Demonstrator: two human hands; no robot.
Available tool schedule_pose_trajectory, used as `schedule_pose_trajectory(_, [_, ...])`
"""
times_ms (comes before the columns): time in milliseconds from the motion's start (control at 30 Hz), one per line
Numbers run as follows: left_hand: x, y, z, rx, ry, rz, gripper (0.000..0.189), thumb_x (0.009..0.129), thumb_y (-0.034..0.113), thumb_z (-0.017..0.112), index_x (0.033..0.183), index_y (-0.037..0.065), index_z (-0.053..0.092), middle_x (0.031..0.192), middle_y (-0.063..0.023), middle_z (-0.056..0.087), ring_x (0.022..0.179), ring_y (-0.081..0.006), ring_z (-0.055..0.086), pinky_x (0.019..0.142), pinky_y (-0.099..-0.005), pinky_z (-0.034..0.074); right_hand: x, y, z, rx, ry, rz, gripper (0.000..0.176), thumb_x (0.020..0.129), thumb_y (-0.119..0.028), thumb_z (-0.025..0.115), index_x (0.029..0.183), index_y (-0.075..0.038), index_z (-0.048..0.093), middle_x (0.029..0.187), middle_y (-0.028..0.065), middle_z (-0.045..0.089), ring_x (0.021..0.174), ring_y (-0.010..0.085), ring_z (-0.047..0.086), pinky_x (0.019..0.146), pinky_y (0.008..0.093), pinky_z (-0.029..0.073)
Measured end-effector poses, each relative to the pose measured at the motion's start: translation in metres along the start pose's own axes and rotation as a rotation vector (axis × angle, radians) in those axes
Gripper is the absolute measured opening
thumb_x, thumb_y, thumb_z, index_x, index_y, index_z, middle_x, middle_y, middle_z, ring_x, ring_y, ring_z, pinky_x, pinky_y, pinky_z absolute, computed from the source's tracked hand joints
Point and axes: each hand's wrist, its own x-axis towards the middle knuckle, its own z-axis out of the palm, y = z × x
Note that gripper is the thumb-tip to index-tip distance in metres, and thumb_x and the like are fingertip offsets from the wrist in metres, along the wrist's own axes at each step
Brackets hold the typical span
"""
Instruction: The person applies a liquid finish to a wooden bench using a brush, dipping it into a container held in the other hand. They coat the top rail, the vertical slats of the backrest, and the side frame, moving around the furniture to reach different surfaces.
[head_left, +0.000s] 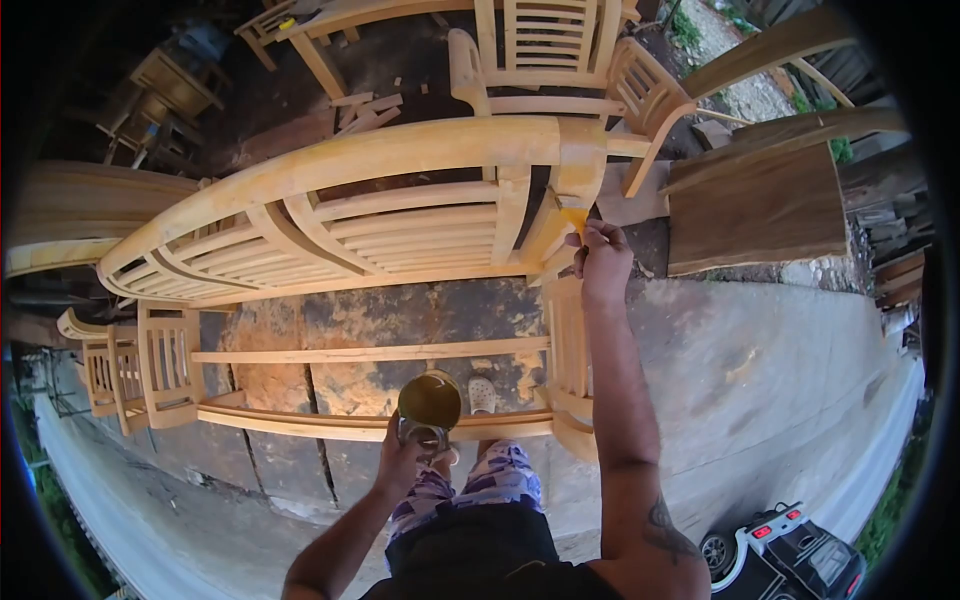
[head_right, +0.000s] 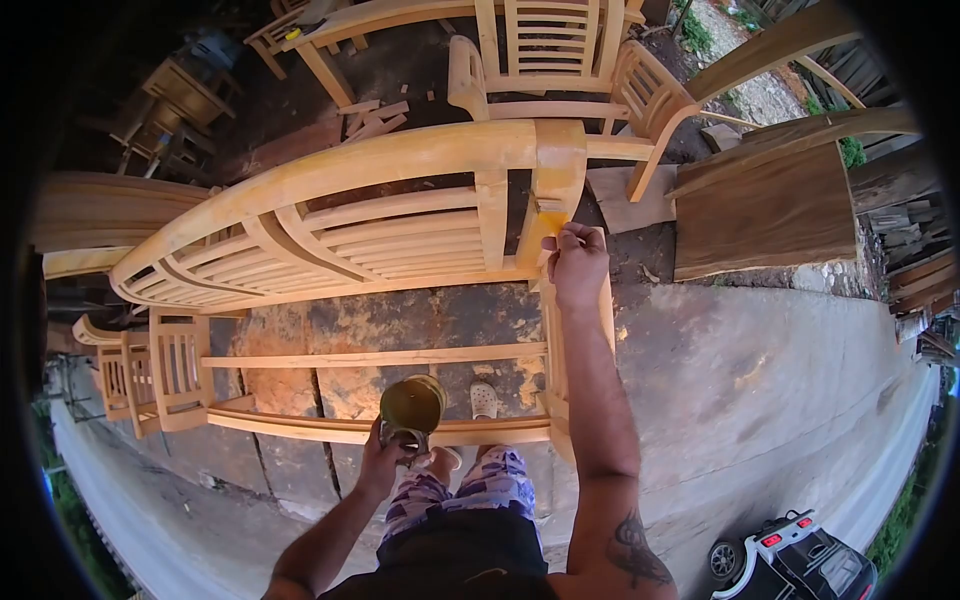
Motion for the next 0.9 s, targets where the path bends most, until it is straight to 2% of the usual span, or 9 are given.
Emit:
schedule_pose_trajectory(133, [0.000,0.000,-0.003,0.002,-0.019,0.007,0.070,0.088,-0.004,0.049,0.155,0.005,0.028,0.125,-0.0176,0.061,0.108,-0.0271,0.069,0.088,-0.0373,0.062,-0.023,-0.065,0.011,0.039,-0.042,-0.143,0.009,0.101,-0.005,0.054,0.109,-0.003,0.058,0.085,0.0119,0.072,0.041,0.0070,0.046,0.037,0.0234,0.035])
schedule_pose_trajectory(233, [0.006,-0.002,-0.011,0.045,-0.028,0.022,0.071,0.090,-0.003,0.048,0.157,0.006,0.025,0.125,-0.0178,0.061,0.108,-0.0271,0.069,0.088,-0.0374,0.061,-0.034,-0.057,0.013,0.067,-0.047,-0.233,0.008,0.102,-0.006,0.056,0.110,-0.004,0.057,0.088,0.0093,0.071,0.054,0.0071,0.054,0.047,0.0225,0.041])
schedule_pose_trajectory(433, [0.023,0.013,-0.021,0.081,-0.113,-0.003,0.075,0.088,-0.004,0.045,0.159,0.005,0.021,0.127,-0.0184,0.060,0.109,-0.0266,0.068,0.088,-0.0382,0.061,0.006,0.097,0.001,0.000,0.101,-0.209,0.005,0.103,-0.008,0.057,0.108,-0.005,0.056,0.085,0.0039,0.067,0.078,0.0092,0.061,0.069,0.0243,0.045])
schedule_pose_trajectory(567, [0.029,0.013,-0.040,0.142,-0.106,-0.030,0.074,0.089,-0.002,0.047,0.159,0.006,0.024,0.128,-0.0171,0.060,0.107,-0.0245,0.068,0.088,-0.0362,0.060,0.007,0.162,-0.010,-0.040,0.200,-0.171,0.003,0.101,-0.006,0.058,0.103,-0.005,0.057,0.084,0.0045,0.066,0.075,0.0098,0.061,0.067,0.0263,0.047])
schedule_pose_trajectory(667, [0.041,0.013,-0.055,0.172,-0.142,0.004,0.074,0.088,-0.002,0.049,0.158,0.006,0.025,0.127,-0.0154,0.060,0.105,-0.0232,0.068,0.087,-0.0348,0.059,0.017,0.222,-0.025,-0.163,0.234,-0.059,0.011,0.099,-0.014,0.060,0.107,-0.007,0.057,0.081,0.0043,0.068,0.058,0.0088,0.054,0.052,0.0250,0.040])
schedule_pose_trajectory(700, [0.043,0.015,-0.060,0.179,-0.162,0.016,0.075,0.087,-0.003,0.048,0.158,0.006,0.026,0.127,-0.0149,0.061,0.104,-0.0230,0.068,0.087,-0.0347,0.059,0.018,0.236,-0.026,-0.208,0.262,0.019,0.012,0.097,-0.014,0.060,0.106,-0.006,0.058,0.080,0.0053,0.069,0.057,0.0094,0.054,0.052,0.0252,0.040])
schedule_pose_trajectory(800, [0.041,0.032,-0.063,0.154,-0.170,0.006,0.074,0.087,-0.003,0.048,0.158,0.005,0.026,0.126,-0.0151,0.061,0.105,-0.0228,0.068,0.087,-0.0344,0.059,0.021,0.251,-0.030,-0.356,0.281,0.231,0.016,0.093,-0.014,0.060,0.105,-0.004,0.060,0.079,0.0082,0.070,0.053,0.0112,0.053,0.050,0.0261,0.041])
schedule_pose_trajectory(867, [0.046,0.036,-0.071,0.165,-0.207,0.004,0.072,0.091,-0.004,0.040,0.159,0.005,0.017,0.129,-0.0199,0.058,0.110,-0.0280,0.068,0.090,-0.0388,0.061,0.034,0.242,-0.037,-0.476,0.211,0.349,0.017,0.090,-0.012,0.060,0.103,-0.002,0.062,0.078,0.0100,0.071,0.051,0.0123,0.053,0.048,0.0269,0.041])
schedule_pose_trajectory(900, [0.048,0.037,-0.075,0.169,-0.227,0.001,0.071,0.093,-0.005,0.036,0.160,0.004,0.013,0.131,-0.0223,0.056,0.112,-0.0306,0.067,0.091,-0.0410,0.062,0.039,0.229,-0.033,-0.413,0.232,0.250,0.017,0.089,-0.011,0.059,0.103,0.000,0.062,0.078,0.0110,0.071,0.050,0.0122,0.053,0.047,0.0272,0.040])
